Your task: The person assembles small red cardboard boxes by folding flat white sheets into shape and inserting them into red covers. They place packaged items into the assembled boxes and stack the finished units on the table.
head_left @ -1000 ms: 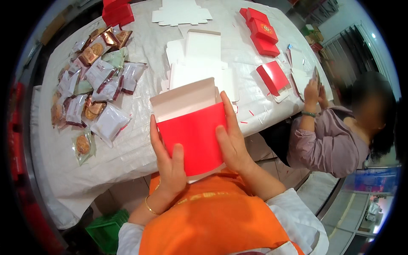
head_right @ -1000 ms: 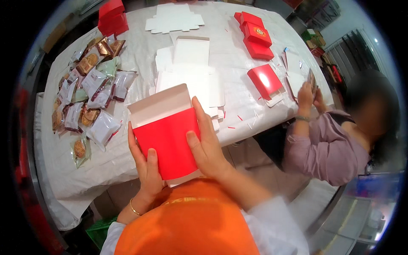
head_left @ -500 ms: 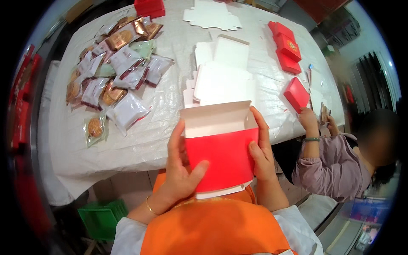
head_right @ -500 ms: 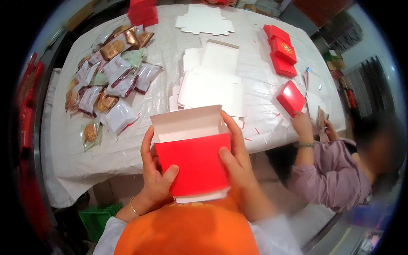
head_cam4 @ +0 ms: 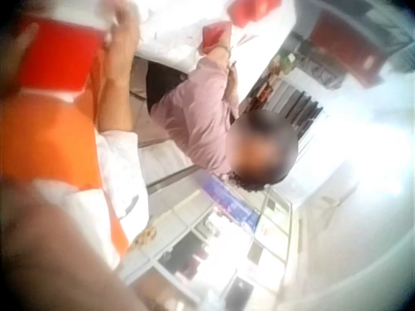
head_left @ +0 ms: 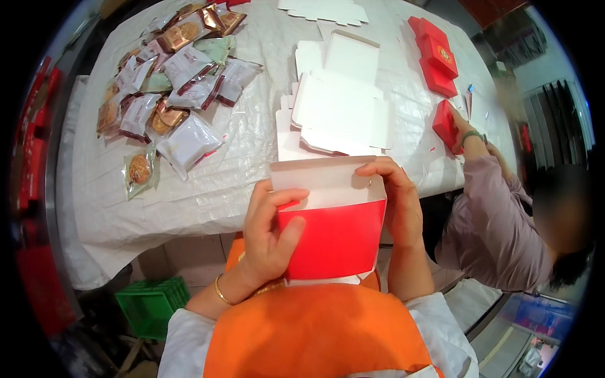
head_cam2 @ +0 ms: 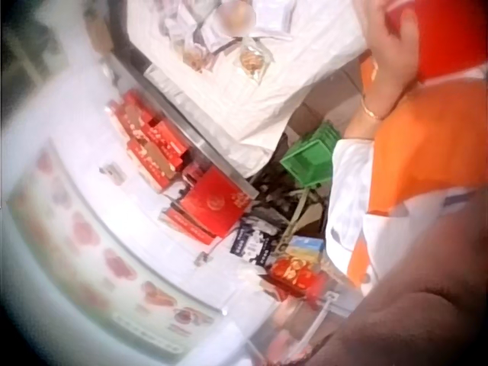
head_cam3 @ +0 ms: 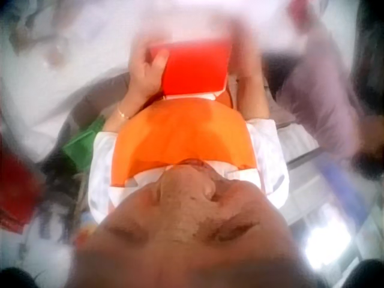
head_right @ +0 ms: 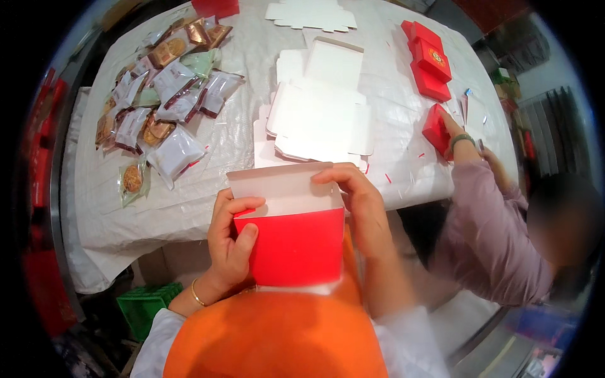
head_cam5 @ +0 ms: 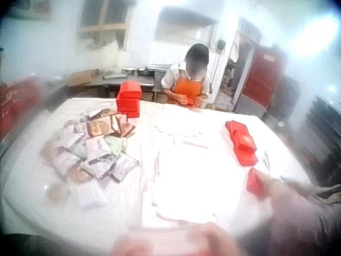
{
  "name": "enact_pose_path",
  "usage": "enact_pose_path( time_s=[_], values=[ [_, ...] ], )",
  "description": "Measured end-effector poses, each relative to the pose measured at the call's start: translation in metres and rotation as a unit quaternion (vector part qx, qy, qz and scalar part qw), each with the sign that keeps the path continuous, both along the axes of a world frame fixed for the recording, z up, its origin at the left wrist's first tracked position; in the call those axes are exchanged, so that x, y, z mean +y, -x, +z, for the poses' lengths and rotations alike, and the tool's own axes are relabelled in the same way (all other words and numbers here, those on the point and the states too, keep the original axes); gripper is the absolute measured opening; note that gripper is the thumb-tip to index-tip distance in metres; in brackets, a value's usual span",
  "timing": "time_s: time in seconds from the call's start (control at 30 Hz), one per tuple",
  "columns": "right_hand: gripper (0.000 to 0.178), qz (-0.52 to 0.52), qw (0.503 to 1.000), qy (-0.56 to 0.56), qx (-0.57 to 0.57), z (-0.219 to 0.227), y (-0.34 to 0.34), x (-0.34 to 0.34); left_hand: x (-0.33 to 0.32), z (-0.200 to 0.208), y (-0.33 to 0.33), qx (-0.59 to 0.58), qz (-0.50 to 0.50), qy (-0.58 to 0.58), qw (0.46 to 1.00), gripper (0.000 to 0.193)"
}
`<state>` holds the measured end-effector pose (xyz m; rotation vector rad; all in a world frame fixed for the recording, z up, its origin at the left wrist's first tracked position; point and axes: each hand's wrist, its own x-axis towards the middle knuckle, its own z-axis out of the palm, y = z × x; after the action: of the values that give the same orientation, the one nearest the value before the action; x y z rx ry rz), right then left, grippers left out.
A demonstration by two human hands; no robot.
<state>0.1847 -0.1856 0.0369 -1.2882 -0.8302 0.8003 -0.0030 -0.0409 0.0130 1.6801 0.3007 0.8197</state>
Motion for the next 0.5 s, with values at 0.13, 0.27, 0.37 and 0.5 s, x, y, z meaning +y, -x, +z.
enact_pose_path(
  time_s=[0.13, 0.27, 0.37, 0.5],
  values=[
    [0.07, -0.065, 0.997, -0.001, -0.031, 0.001, 0.012, 0.005, 0.001, -0.004, 0.003, 0.026, 0.024, -0.003, 0.999, 0.011],
    [0.068, -0.084, 0.995, -0.045, -0.032, -0.011, 0.02, 0.002, 0.002, -0.007, 0.003, 0.028, 0.032, 0.03, 0.999, 0.012],
    [0.067, 0.011, 0.987, 0.036, -0.156, 0.002, 0.007, 0.0, 0.001, -0.003, 0.0, 0.036, 0.03, 0.018, 0.999, 0.016],
    [0.064, 0.05, 0.98, 0.095, -0.164, 0.002, -0.004, -0.004, -0.002, 0.006, 0.0, 0.071, 0.026, 0.022, 0.997, 0.022]
  ],
)
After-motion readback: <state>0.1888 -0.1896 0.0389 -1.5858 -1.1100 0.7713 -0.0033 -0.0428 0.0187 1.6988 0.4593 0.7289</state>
